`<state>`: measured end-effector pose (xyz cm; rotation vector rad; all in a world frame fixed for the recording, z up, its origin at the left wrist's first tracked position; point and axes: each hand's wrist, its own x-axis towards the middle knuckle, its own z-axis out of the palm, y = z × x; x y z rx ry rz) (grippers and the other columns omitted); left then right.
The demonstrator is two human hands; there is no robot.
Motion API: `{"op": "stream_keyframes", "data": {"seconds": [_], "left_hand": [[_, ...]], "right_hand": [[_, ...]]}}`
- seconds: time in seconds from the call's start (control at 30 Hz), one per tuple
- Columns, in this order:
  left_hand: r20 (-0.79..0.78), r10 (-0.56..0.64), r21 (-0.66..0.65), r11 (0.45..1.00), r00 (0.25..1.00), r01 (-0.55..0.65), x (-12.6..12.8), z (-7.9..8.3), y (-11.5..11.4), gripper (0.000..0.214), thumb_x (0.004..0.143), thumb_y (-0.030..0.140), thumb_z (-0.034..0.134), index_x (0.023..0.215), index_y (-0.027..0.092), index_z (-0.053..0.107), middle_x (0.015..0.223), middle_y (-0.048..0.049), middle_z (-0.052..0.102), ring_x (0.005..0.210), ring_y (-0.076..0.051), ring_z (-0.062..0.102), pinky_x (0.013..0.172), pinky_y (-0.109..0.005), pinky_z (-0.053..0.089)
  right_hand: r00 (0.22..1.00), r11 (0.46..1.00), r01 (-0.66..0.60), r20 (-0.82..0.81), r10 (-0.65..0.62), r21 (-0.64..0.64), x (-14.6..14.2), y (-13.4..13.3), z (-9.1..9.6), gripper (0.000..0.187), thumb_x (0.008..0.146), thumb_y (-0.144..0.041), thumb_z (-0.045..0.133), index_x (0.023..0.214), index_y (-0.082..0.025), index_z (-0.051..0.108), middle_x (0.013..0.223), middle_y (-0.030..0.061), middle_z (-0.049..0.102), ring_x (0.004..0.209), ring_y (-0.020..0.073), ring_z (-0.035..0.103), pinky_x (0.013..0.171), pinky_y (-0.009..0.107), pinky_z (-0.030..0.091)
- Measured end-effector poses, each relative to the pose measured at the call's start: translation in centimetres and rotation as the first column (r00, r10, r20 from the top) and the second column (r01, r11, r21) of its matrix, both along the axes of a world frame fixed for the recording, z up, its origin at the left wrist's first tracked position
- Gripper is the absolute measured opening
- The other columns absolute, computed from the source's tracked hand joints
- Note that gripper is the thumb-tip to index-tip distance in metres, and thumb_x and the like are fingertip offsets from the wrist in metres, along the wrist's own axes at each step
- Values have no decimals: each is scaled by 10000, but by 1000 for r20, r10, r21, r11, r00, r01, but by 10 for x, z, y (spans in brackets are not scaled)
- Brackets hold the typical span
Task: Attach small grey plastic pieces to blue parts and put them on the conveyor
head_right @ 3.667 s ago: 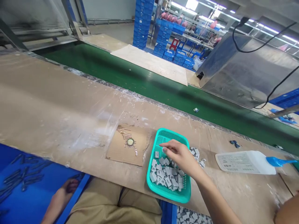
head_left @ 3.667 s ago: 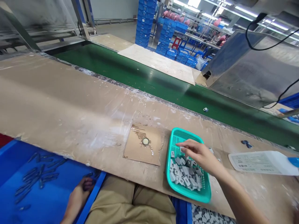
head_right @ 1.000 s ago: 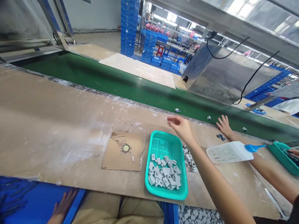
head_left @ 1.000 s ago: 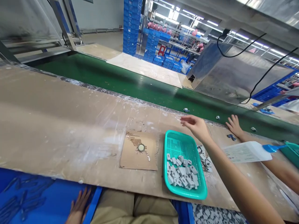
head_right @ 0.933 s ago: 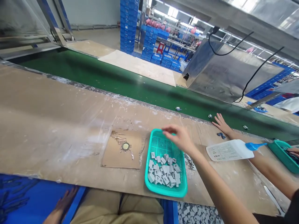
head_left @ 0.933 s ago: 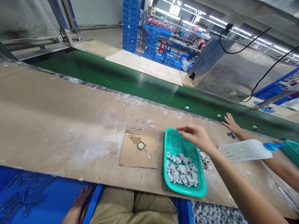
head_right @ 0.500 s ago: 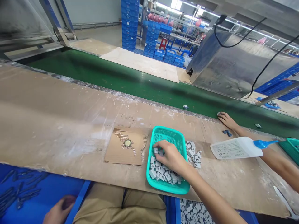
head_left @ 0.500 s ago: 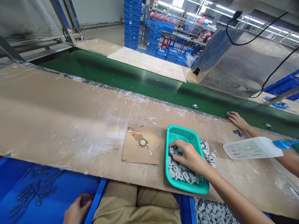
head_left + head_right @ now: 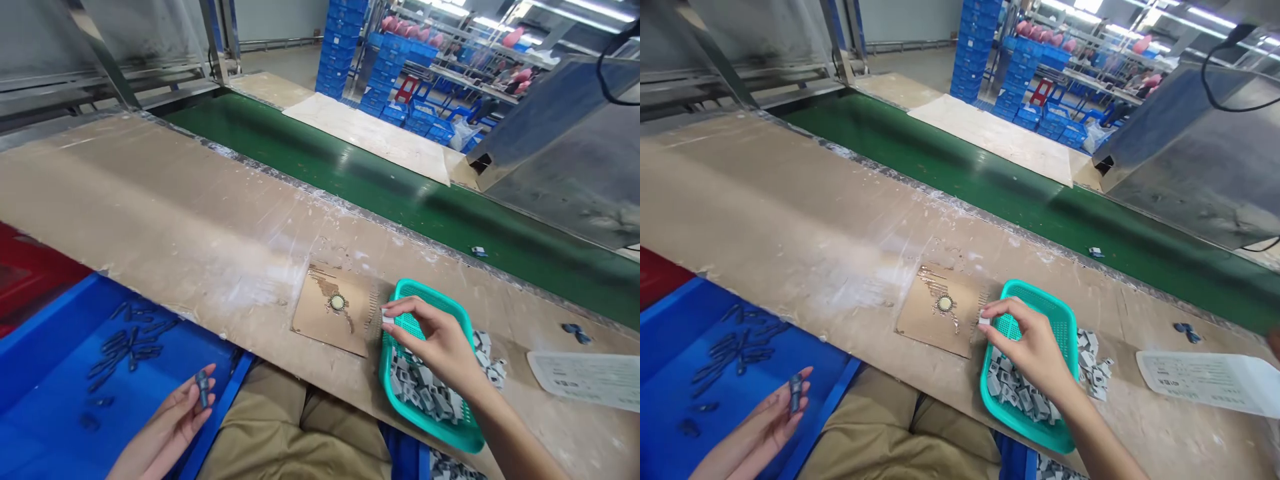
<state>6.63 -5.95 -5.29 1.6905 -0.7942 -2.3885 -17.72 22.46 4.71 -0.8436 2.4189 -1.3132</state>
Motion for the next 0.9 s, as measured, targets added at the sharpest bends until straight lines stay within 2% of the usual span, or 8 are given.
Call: {"op": "stream_keyframes", "data": {"seconds": [0.2, 0.5, 0.63, 0.73, 0.77, 0.8, 0.83, 0.9], "left_hand": [[-178, -112, 22, 993, 978, 118, -23, 33, 30, 460, 400, 218, 890, 824, 158, 723, 676, -34, 671, 544, -82, 557, 439, -134, 448], [-350, -271, 17, 955, 896, 296, -42, 41, 55, 367, 547, 302, 835, 858, 153, 710, 743, -45, 693, 601, -87, 598, 549, -158, 494], [-421, -336, -125, 942, 843, 313, -50, 40, 60, 253, 650, 271, 778, 819, 141, 642, 733, -40, 696, 657, -116, 639, 616, -192, 534], [-437, -368, -363, 907, 821, 213, -59, 40, 69, 179, 698, 235, 738, 754, 158, 586, 743, -41, 722, 718, -151, 683, 673, -213, 568], [-424, -375, -491, 860, 824, 139, -62, 40, 73, 143, 715, 200, 720, 752, 166, 586, 767, -36, 731, 733, -154, 690, 676, -205, 574], [-408, -386, -643, 765, 828, 40, -66, 39, 77, 113, 726, 149, 701, 761, 172, 596, 801, -30, 736, 744, -154, 694, 677, -195, 578], [-388, -403, -787, 613, 829, -71, -70, 39, 81, 125, 728, 86, 680, 783, 175, 610, 842, -26, 737, 766, -156, 694, 687, -194, 582], [-363, -457, -931, 221, 812, -292, -76, 39, 87, 257, 704, -34, 645, 870, 162, 633, 920, -42, 729, 821, -172, 689, 714, -221, 593]], "right_hand": [[968, 979, -125, -198, 156, 161, -7, -44, -13, 44, 760, -214, 625, 796, -223, 602, 957, 58, 688, 932, 231, 644, 777, 352, 503], [908, 933, -241, -277, 314, 265, -10, -61, -25, 126, 839, -206, 539, 936, -230, 616, 934, 59, 680, 943, 221, 612, 801, 376, 506], [932, 942, -206, -240, 271, 264, -10, -59, -23, 145, 839, -237, 556, 963, -234, 632, 938, 62, 674, 902, 224, 611, 783, 387, 505], [969, 978, -152, -172, 176, 145, -3, -57, -13, 255, 819, -270, 592, 1070, -243, 629, 940, 62, 655, 846, 207, 615, 759, 368, 517], [982, 987, -135, -122, 145, 85, 2, -56, -9, 273, 811, -273, 603, 1081, -250, 632, 934, 59, 650, 828, 198, 617, 743, 353, 527], [991, 993, -115, -63, 116, 19, 8, -55, -3, 272, 799, -270, 615, 1070, -257, 642, 928, 56, 647, 814, 190, 624, 726, 336, 538], [996, 995, -92, 2, 93, -42, 15, -55, 2, 254, 785, -263, 630, 1038, -260, 658, 921, 53, 649, 802, 185, 633, 711, 319, 549], [992, 991, -42, 115, 57, -129, 31, -53, 13, 225, 747, -244, 668, 972, -259, 680, 901, 48, 663, 774, 180, 655, 684, 294, 567]]}}
